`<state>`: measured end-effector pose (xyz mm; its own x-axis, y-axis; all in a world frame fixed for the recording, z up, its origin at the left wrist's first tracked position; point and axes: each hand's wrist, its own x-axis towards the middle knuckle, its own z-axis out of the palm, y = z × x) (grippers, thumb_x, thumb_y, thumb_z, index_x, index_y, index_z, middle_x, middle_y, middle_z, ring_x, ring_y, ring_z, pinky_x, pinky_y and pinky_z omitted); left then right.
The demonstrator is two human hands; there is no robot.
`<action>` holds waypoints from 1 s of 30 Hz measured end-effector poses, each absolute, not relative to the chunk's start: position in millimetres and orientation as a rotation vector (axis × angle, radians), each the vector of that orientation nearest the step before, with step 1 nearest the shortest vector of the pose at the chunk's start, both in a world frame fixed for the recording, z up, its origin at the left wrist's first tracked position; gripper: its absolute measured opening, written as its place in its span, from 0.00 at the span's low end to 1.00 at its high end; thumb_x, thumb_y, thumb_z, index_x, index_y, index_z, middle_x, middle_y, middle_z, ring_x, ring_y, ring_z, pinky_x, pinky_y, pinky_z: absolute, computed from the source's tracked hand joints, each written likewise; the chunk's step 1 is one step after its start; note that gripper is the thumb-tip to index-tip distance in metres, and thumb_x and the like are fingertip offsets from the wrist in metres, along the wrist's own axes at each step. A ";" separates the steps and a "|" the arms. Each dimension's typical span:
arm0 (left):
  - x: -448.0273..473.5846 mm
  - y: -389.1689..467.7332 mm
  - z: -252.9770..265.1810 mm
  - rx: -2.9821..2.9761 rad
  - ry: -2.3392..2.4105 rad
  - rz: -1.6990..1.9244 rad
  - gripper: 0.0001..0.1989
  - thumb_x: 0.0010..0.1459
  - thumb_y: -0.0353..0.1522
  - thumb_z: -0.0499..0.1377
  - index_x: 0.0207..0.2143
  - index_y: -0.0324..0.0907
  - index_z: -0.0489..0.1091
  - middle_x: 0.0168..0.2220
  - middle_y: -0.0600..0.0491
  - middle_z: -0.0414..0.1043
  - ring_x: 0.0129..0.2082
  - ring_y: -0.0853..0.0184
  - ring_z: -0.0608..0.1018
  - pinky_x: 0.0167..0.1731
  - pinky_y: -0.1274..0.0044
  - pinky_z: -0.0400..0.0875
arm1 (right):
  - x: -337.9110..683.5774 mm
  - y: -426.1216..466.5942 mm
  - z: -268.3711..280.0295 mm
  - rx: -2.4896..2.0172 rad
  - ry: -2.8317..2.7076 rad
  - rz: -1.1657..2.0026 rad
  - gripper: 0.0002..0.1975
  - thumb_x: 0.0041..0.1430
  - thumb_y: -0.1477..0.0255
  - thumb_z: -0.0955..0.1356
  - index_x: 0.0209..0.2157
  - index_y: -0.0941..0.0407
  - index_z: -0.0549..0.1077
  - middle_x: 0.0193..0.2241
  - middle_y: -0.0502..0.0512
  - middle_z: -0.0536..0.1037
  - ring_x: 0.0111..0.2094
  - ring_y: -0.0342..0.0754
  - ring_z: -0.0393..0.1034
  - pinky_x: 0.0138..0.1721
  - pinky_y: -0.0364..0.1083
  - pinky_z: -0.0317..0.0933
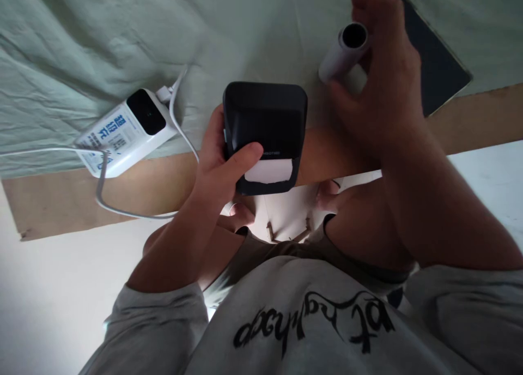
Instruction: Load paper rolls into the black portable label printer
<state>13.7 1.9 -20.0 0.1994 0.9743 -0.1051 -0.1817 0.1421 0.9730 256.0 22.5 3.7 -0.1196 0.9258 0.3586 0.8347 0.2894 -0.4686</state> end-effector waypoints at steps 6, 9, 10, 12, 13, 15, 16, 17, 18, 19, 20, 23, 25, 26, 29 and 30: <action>13.6 3.0 -14.3 1.100 0.992 1.062 0.20 0.46 0.40 0.68 0.42 0.48 0.71 0.42 0.55 0.75 0.47 0.60 0.76 0.48 0.72 0.72 | 238.3 -9.8 18.8 -1.369 -1.854 0.057 0.15 0.58 0.68 0.63 0.46 0.59 0.69 0.41 0.55 0.72 0.43 0.46 0.70 0.48 0.47 0.65; 19.1 4.9 -12.5 0.966 0.831 1.108 0.20 0.53 0.46 0.62 0.43 0.44 0.72 0.42 0.52 0.75 0.47 0.59 0.76 0.48 0.69 0.72 | 221.7 -20.1 17.6 -1.291 -1.892 0.436 0.17 0.55 0.66 0.67 0.47 0.55 0.65 0.34 0.50 0.69 0.30 0.39 0.65 0.32 0.43 0.63; 21.0 5.3 -11.5 0.885 0.801 1.115 0.19 0.56 0.46 0.59 0.43 0.43 0.72 0.42 0.51 0.75 0.46 0.59 0.76 0.46 0.69 0.73 | 217.2 -21.0 16.3 -1.306 -1.904 0.574 0.20 0.55 0.65 0.67 0.49 0.53 0.62 0.31 0.48 0.67 0.27 0.38 0.63 0.29 0.42 0.61; 23.5 6.2 -9.8 0.766 0.830 1.111 0.16 0.60 0.44 0.56 0.42 0.44 0.73 0.40 0.52 0.76 0.43 0.61 0.77 0.42 0.70 0.74 | 211.4 -19.8 14.0 -1.374 -1.897 0.808 0.25 0.57 0.64 0.66 0.54 0.52 0.56 0.25 0.45 0.66 0.24 0.38 0.62 0.25 0.41 0.58; 24.0 6.7 -9.2 0.747 0.870 1.104 0.14 0.60 0.42 0.56 0.41 0.45 0.74 0.39 0.53 0.77 0.42 0.62 0.77 0.40 0.71 0.74 | 210.1 -18.3 13.2 -1.402 -1.884 0.888 0.28 0.57 0.64 0.65 0.56 0.52 0.53 0.23 0.43 0.65 0.23 0.38 0.63 0.25 0.41 0.58; 23.8 7.7 -8.3 0.771 0.923 1.091 0.12 0.60 0.40 0.57 0.39 0.45 0.76 0.37 0.54 0.77 0.39 0.64 0.77 0.39 0.72 0.74 | 210.1 -15.2 12.5 -1.429 -1.865 0.974 0.32 0.57 0.63 0.65 0.59 0.53 0.49 0.22 0.42 0.67 0.23 0.39 0.65 0.27 0.42 0.59; 23.5 8.2 -7.8 0.784 0.920 1.089 0.12 0.60 0.39 0.57 0.39 0.45 0.76 0.37 0.54 0.77 0.38 0.64 0.77 0.40 0.73 0.74 | 210.8 -13.9 12.4 -1.426 -1.865 0.987 0.33 0.57 0.63 0.65 0.60 0.53 0.48 0.23 0.43 0.67 0.24 0.39 0.66 0.27 0.42 0.59; 23.2 8.6 -7.1 0.790 0.906 1.093 0.12 0.60 0.39 0.56 0.38 0.44 0.76 0.37 0.54 0.77 0.38 0.65 0.77 0.40 0.73 0.74 | 211.7 -13.0 12.4 -1.421 -1.870 0.995 0.34 0.57 0.62 0.65 0.61 0.53 0.47 0.23 0.43 0.68 0.24 0.39 0.67 0.28 0.42 0.60; 23.1 9.0 -6.3 0.797 0.881 1.102 0.12 0.61 0.38 0.56 0.38 0.43 0.76 0.37 0.54 0.77 0.38 0.66 0.77 0.41 0.75 0.74 | 212.5 -12.5 12.3 -1.410 -1.876 0.997 0.34 0.57 0.61 0.64 0.61 0.54 0.47 0.24 0.44 0.69 0.24 0.39 0.67 0.28 0.43 0.60; 23.2 9.4 -5.3 0.804 0.859 1.113 0.12 0.62 0.37 0.54 0.37 0.42 0.76 0.36 0.54 0.77 0.37 0.68 0.76 0.41 0.76 0.73 | 213.1 -12.3 12.1 -1.395 -1.882 0.996 0.35 0.57 0.60 0.64 0.61 0.55 0.47 0.25 0.44 0.69 0.24 0.39 0.66 0.28 0.43 0.60; 23.5 9.6 -4.3 0.811 0.842 1.122 0.13 0.63 0.37 0.53 0.36 0.41 0.76 0.35 0.54 0.77 0.36 0.69 0.76 0.40 0.78 0.73 | 213.5 -12.4 11.7 -1.382 -1.885 0.998 0.37 0.56 0.59 0.65 0.61 0.57 0.46 0.26 0.45 0.69 0.25 0.39 0.66 0.27 0.43 0.60; 25.0 10.4 -2.3 0.832 0.807 1.151 0.15 0.65 0.33 0.51 0.31 0.38 0.75 0.30 0.54 0.73 0.29 0.73 0.73 0.34 0.80 0.70 | 213.5 -13.0 10.0 -1.363 -1.895 1.020 0.41 0.54 0.57 0.66 0.62 0.56 0.45 0.30 0.47 0.71 0.25 0.39 0.65 0.27 0.43 0.59; 25.8 10.9 -2.5 0.830 0.798 1.163 0.14 0.64 0.31 0.52 0.29 0.38 0.74 0.28 0.54 0.71 0.27 0.74 0.71 0.31 0.80 0.68 | 213.1 -13.4 8.7 -1.377 -1.894 1.037 0.42 0.53 0.57 0.68 0.62 0.54 0.44 0.33 0.48 0.72 0.26 0.39 0.66 0.27 0.43 0.59; 26.1 11.1 -2.8 0.828 0.798 1.166 0.14 0.64 0.30 0.52 0.29 0.38 0.74 0.28 0.54 0.71 0.27 0.73 0.71 0.30 0.80 0.67 | 212.9 -13.6 8.1 -1.386 -1.889 1.047 0.43 0.52 0.57 0.68 0.62 0.54 0.43 0.34 0.49 0.73 0.27 0.39 0.66 0.27 0.43 0.60; 26.9 11.5 -3.0 0.799 0.839 1.171 0.14 0.64 0.30 0.52 0.29 0.39 0.74 0.27 0.54 0.70 0.27 0.73 0.70 0.29 0.80 0.66 | 212.6 -13.7 7.1 -1.424 -1.849 1.067 0.45 0.53 0.57 0.69 0.63 0.55 0.42 0.32 0.49 0.73 0.27 0.40 0.67 0.28 0.43 0.61; 27.2 11.6 -2.6 0.787 0.848 1.171 0.14 0.64 0.30 0.51 0.30 0.39 0.74 0.27 0.55 0.70 0.26 0.73 0.70 0.29 0.80 0.66 | 212.7 -13.7 7.2 -1.438 -1.831 1.061 0.45 0.52 0.58 0.69 0.63 0.55 0.42 0.29 0.47 0.72 0.26 0.40 0.66 0.27 0.43 0.60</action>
<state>27.2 11.6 -2.6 0.1706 0.9741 -0.1486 -0.4442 0.2106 0.8708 212.7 -13.7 7.2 -0.2551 0.9663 -0.0336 0.5093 0.1048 -0.8542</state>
